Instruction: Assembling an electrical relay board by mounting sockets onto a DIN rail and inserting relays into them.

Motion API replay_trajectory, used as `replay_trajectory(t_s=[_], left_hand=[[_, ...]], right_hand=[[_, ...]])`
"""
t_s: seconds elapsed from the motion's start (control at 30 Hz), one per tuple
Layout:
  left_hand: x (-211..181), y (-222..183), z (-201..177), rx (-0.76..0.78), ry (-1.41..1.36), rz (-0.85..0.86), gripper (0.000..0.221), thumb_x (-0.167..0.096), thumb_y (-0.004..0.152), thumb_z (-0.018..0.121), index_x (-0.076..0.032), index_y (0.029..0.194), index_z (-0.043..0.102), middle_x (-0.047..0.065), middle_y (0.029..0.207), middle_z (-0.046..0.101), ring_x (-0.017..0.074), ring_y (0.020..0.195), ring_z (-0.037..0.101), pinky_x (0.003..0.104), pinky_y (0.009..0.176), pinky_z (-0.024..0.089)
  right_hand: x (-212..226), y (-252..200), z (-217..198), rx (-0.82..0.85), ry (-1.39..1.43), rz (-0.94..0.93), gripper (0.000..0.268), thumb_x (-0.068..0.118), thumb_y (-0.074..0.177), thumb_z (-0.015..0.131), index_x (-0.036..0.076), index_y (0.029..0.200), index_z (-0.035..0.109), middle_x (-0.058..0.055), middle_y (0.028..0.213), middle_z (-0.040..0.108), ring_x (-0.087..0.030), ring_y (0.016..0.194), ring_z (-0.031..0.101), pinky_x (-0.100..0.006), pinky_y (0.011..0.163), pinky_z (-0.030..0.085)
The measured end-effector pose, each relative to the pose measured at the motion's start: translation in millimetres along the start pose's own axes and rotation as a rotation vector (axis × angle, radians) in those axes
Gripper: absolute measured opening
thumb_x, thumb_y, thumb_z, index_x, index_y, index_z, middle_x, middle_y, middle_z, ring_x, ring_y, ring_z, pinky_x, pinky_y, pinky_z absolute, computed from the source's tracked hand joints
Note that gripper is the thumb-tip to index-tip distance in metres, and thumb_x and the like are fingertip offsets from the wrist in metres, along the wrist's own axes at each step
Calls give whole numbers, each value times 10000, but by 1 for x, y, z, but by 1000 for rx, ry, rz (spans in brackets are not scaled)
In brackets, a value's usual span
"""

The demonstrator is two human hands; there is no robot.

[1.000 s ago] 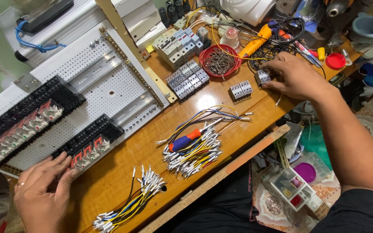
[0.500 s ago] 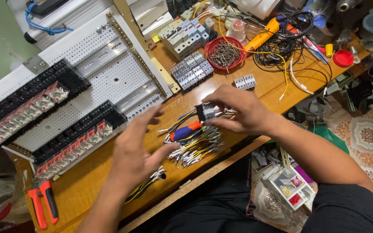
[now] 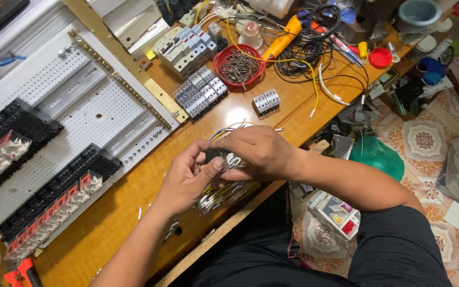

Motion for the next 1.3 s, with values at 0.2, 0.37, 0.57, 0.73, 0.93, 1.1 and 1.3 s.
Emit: replay_trajectory(t_s=[0.2, 0.37, 0.57, 0.73, 0.93, 1.1, 1.3], left_hand=[[-3, -11, 11, 33, 63, -23, 380, -67, 894, 735, 38, 1245, 637, 128, 684, 702, 153, 494, 713, 286, 466, 647], [-10, -15, 5, 105, 148, 7, 368, -40, 876, 741, 44, 1227, 670, 122, 622, 680, 121, 495, 674, 265, 465, 620], [-14, 2, -36, -82, 467, 12, 396, -142, 856, 798, -6, 1205, 669, 200, 791, 681, 246, 630, 633, 336, 557, 576], [-21, 23, -49, -321, 708, -164, 324, -226, 878, 792, -218, 1190, 705, -67, 792, 603, 72, 649, 443, 231, 618, 365], [-9, 55, -47, -265, 739, -17, 377, -139, 886, 751, -184, 1254, 681, 50, 1096, 708, 151, 793, 553, 329, 767, 495], [10, 79, -50, -179, 1017, 143, 306, -189, 878, 739, -221, 1181, 713, 64, 1068, 804, 306, 981, 729, 481, 837, 533], [28, 86, -50, -87, 1169, 342, 286, -156, 882, 756, -112, 1164, 765, 37, 1208, 724, 277, 1039, 689, 447, 800, 584]], right_hand=[[0, -22, 0, 60, -31, -102, 348, 286, 948, 740, -22, 1108, 712, -131, 823, 683, -263, 697, 710, -355, 588, 607], [-10, -30, -14, 111, 140, -79, 199, 213, 928, 758, 42, 1030, 750, -62, 775, 707, -196, 649, 709, -300, 573, 601], [-69, -39, -51, 153, -11, 98, 122, 195, 925, 800, 97, 938, 728, -59, 737, 675, -242, 643, 696, -343, 560, 564], [-154, -51, -81, 453, -346, 701, 169, 323, 974, 751, 163, 1012, 789, -27, 911, 681, -199, 897, 617, -352, 784, 543], [-166, -57, -78, 530, -493, 782, 319, 422, 1027, 680, 115, 1061, 761, -139, 945, 777, -378, 829, 705, -495, 722, 516], [-149, -27, -69, 508, -672, 609, 365, 439, 1045, 680, 103, 1181, 725, -105, 1048, 722, -309, 970, 648, -450, 727, 546], [-144, 21, -14, 439, -462, -9, 314, 282, 923, 789, 70, 1143, 717, -119, 1129, 705, -341, 934, 608, -471, 782, 482]])
Point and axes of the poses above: each hand's wrist, its own y-axis towards the middle knuckle, its own z-axis out of the palm, x = y × z, the point moved 3 cm from there along y, towards the middle knuckle
